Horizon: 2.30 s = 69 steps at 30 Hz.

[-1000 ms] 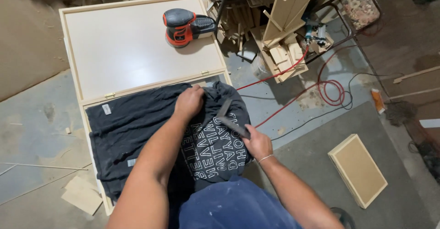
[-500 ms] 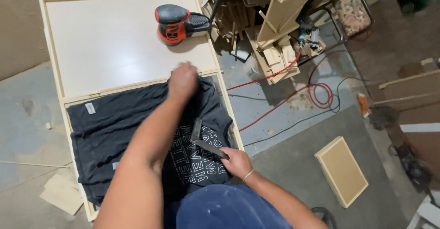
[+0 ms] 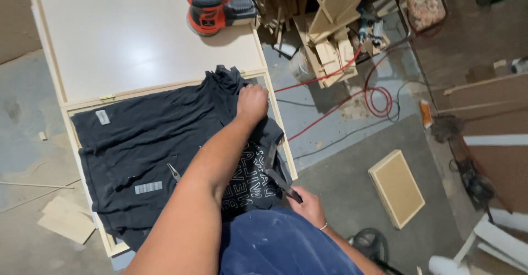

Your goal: Aligning a t-shirt inside a wooden frame and securing the edges using a square and a tucking tool.

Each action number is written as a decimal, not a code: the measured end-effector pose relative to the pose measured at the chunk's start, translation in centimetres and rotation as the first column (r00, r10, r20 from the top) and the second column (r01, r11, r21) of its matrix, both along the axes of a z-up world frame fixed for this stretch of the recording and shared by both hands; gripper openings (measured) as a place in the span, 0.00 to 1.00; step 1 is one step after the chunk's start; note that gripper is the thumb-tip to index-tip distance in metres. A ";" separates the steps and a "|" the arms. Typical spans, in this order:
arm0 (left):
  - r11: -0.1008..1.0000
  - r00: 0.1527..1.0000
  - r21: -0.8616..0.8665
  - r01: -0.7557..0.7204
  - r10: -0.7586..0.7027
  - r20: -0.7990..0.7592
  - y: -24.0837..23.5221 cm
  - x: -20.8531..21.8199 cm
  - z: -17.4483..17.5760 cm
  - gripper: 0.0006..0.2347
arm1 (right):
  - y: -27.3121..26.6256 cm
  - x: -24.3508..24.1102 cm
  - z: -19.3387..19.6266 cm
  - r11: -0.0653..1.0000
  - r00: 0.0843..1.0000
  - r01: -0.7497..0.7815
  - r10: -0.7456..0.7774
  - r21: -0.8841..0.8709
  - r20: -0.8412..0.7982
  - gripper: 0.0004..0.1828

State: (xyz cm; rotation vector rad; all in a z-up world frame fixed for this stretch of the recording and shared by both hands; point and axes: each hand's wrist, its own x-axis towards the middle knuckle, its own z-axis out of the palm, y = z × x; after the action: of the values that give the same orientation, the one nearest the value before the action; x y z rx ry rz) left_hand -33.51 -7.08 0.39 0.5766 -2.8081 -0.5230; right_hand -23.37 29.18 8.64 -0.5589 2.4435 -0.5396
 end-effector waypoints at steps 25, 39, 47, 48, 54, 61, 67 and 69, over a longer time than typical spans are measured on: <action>0.932 0.859 -0.324 0.165 -0.297 -0.417 -1.6 4.6 -0.1 0.11 | -0.6 1.1 0.7 0.935 0.967 -0.026 -0.067 -0.354 -0.246 0.20; 0.600 0.453 -0.328 0.729 -0.783 -0.426 8.9 8.0 1.7 0.06 | 2.4 2.0 -1.5 0.885 0.958 -0.273 0.213 -0.378 -0.193 0.23; 0.653 0.639 -0.175 0.737 -0.757 -0.133 12.0 11.1 0.8 0.21 | 1.0 2.5 0.0 0.854 0.956 -0.285 0.221 -0.435 -0.193 0.21; 0.664 0.649 -0.177 0.727 -0.748 -0.140 12.1 11.2 0.6 0.22 | 1.1 2.5 -0.2 0.853 0.954 -0.289 0.220 -0.435 -0.204 0.22; 0.692 0.667 -0.189 0.697 -0.722 -0.184 11.9 11.3 0.7 0.23 | 0.5 2.6 0.8 0.841 0.955 -0.285 0.207 -0.461 -0.213 0.21; 0.673 0.666 -0.150 0.724 -0.739 -0.100 11.8 10.9 1.8 0.24 | 0.1 2.7 2.0 0.846 0.960 -0.266 0.190 -0.462 -0.206 0.19; 0.674 0.663 -0.166 0.720 -0.738 -0.123 12.0 10.5 1.7 0.26 | -0.1 2.6 2.6 0.828 0.961 -0.265 0.183 -0.495 -0.209 0.17; 0.676 0.666 -0.194 0.711 -0.736 -0.125 11.8 10.5 1.9 0.27 | 0.1 2.5 2.5 0.831 0.957 -0.279 0.201 -0.481 -0.209 0.17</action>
State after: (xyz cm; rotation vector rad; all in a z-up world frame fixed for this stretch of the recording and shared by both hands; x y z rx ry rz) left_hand -23.02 4.74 2.25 -0.6535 -2.7483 -0.4769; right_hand -20.90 29.25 11.19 -1.1456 2.3068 -1.0787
